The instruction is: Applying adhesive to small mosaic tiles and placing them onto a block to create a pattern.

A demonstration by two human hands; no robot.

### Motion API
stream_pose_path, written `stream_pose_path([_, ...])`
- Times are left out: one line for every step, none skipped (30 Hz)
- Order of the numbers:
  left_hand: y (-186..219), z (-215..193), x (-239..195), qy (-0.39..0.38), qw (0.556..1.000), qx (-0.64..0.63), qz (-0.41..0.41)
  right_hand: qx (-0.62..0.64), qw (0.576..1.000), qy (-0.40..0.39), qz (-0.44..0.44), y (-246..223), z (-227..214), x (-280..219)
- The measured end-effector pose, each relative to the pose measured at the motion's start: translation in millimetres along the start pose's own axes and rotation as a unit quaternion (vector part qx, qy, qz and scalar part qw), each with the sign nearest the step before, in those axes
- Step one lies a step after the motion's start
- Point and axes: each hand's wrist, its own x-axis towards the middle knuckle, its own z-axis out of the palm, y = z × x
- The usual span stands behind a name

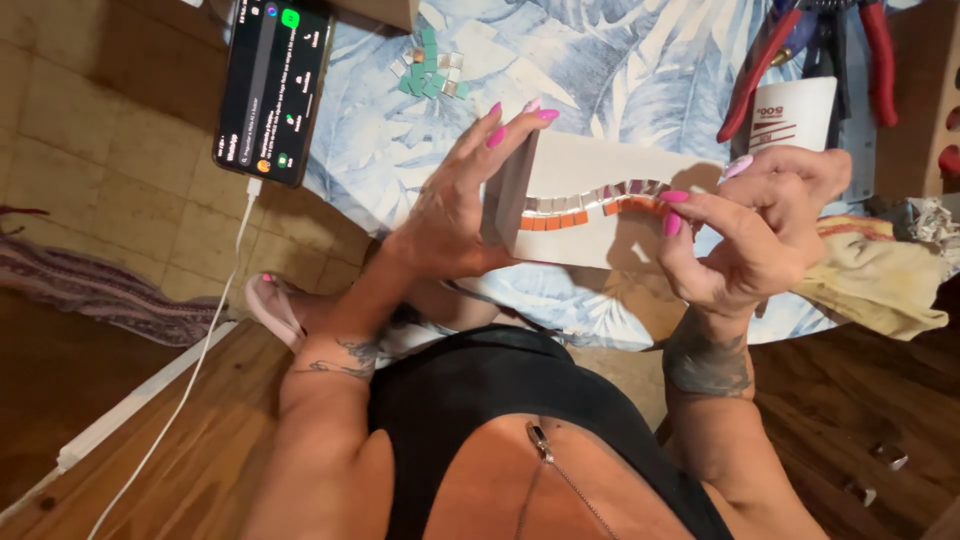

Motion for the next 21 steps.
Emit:
stream_pose_path([1.0,1.1,0.4,-0.002,1.0,0.0,0.0,-0.001,1.0,0.001,0.002,0.2,-1.7,-2.1])
stream_pose_path([1.8,0.9,1.1,-0.004,1.0,-0.002,-0.004,-0.003,1.0,-0.001,0.007,1.1,-2.1,-3.2])
stream_pose_path([2.7,0.3,1.5,-0.005,1.0,-0.004,-0.007,-0.005,1.0,-0.002,0.013,1.6,-2.1,-4.2])
stream_pose_path([3.7,0.4,1.9,-0.003,1.0,-0.001,-0.009,-0.002,1.0,-0.002,0.012,1.6,-3.2,-4.0])
stream_pose_path([4.6,0.2,2.2,0.0,1.0,0.001,0.0,-0.007,1.0,-0.01,0.012,1.5,-4.1,-3.9])
stream_pose_path([5.2,0.2,3.1,0.002,1.0,0.003,0.009,-0.014,1.0,-0.018,0.012,1.3,-5.2,-3.7])
stream_pose_path([4.6,0.9,2.5,0.002,1.0,0.005,0.008,-0.012,1.0,-0.017,0.012,1.6,-5.8,-4.0])
stream_pose_path([3.9,1.8,1.9,0.0,1.0,0.013,0.004,-0.01,1.0,-0.022,0.013,1.7,-6.5,-4.4])
stream_pose_path([2.9,2.7,1.4,-0.002,1.0,0.02,0.0,-0.007,1.0,-0.027,0.014,2.1,-7.0,-4.7])
stream_pose_path([3.2,2.6,1.9,-0.002,1.0,0.02,0.0,-0.008,1.0,-0.027,0.015,1.0,-7.2,-3.3])
stream_pose_path([3.4,2.5,2.5,-0.001,1.0,0.015,0.005,-0.009,0.999,-0.03,0.019,0.0,-7.3,-1.8])
stream_pose_path([3.9,2.6,3.1,0.0,1.0,0.009,0.01,-0.011,0.999,-0.033,0.024,-1.0,-7.7,-0.3])
stream_pose_path([4.8,2.2,3.9,-0.001,1.0,0.009,0.01,-0.011,0.999,-0.033,0.025,-0.8,-8.3,-0.4])
stream_pose_path([5.7,1.7,4.2,-0.004,1.0,0.013,0.008,-0.013,0.999,-0.038,0.031,-0.7,-8.5,-0.3])
stream_pose_path([6.6,1.0,4.3,-0.008,1.0,0.017,0.005,-0.015,0.998,-0.043,0.036,-0.9,-8.6,-0.3])
stream_pose_path([5.7,1.4,4.1,-0.008,1.0,0.017,0.005,-0.015,0.998,-0.043,0.036,-2.1,-8.8,0.4])
stream_pose_path([4.8,1.7,3.9,-0.005,1.0,0.018,0.012,-0.021,0.998,-0.047,0.045,-3.4,-8.8,1.2])
stream_pose_path([3.7,1.9,3.7,-0.002,1.0,0.019,0.02,-0.027,0.997,-0.051,0.054,-4.6,-8.7,2.1])
stream_pose_path([3.2,1.6,4.0,-0.002,1.0,0.019,0.02,-0.027,0.997,-0.051,0.054,-4.1,-8.4,1.4])
stream_pose_path([2.9,1.5,3.9,-0.004,1.0,0.016,0.02,-0.03,0.996,-0.058,0.055,-3.6,-8.3,0.6])
stream_pose_path([2.7,1.3,3.8,-0.005,1.0,0.014,0.021,-0.033,0.996,-0.065,0.056,-3.4,-8.1,-0.2])
